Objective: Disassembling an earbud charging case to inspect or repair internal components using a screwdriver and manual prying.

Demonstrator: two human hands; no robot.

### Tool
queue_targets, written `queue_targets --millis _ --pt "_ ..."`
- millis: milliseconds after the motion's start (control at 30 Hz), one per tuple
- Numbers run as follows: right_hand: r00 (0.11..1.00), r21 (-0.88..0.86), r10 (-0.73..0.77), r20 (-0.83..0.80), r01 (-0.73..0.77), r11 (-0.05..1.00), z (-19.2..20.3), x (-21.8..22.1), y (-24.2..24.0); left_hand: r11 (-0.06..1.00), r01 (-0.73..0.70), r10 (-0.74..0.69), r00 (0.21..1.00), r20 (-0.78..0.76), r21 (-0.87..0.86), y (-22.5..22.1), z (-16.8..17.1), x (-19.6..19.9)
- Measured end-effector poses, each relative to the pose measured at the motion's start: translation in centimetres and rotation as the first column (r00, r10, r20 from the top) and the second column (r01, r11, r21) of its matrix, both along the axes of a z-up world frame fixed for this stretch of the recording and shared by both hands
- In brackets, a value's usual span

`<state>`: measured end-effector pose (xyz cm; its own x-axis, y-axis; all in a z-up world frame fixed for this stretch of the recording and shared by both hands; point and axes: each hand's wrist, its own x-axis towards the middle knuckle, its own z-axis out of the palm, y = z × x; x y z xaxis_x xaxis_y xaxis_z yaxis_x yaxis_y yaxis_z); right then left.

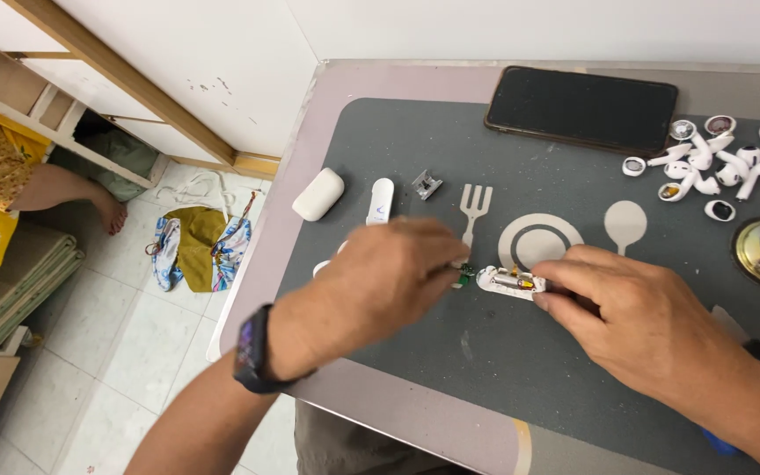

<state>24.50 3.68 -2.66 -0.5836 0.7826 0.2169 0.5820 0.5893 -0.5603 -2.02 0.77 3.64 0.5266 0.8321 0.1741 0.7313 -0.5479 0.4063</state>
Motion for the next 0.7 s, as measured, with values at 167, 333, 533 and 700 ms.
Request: queue_targets --millis 167,333,533,700 --pt "0.999 -0.025 0.002 0.034 -0.001 1.0 0.5 -0.1 -0.1 0.993 -0.039 0.034 0.998 -0.049 -0.107 -0.6 -2.4 0.4" --pt "0.999 0.032 0.044 -0.015 -0.043 0.999 0.1 0.0 0.1 0.998 -0.052 0.049 0.996 -0.078 -0.034 -0.6 -3.2 0.5" --pt "0.997 0.04 0.056 -0.045 -0.054 0.998 0.6 -0.1 -0.1 0.994 -0.064 0.06 0.997 -0.048 -0.084 -1.8 -2.7 0.4" --pt "0.999 0.017 0.042 -0.022 -0.042 0.999 0.4 0.0 0.0 0.995 0.054 -0.036 0.978 0.204 -0.081 -2.2 -0.3 1.3"
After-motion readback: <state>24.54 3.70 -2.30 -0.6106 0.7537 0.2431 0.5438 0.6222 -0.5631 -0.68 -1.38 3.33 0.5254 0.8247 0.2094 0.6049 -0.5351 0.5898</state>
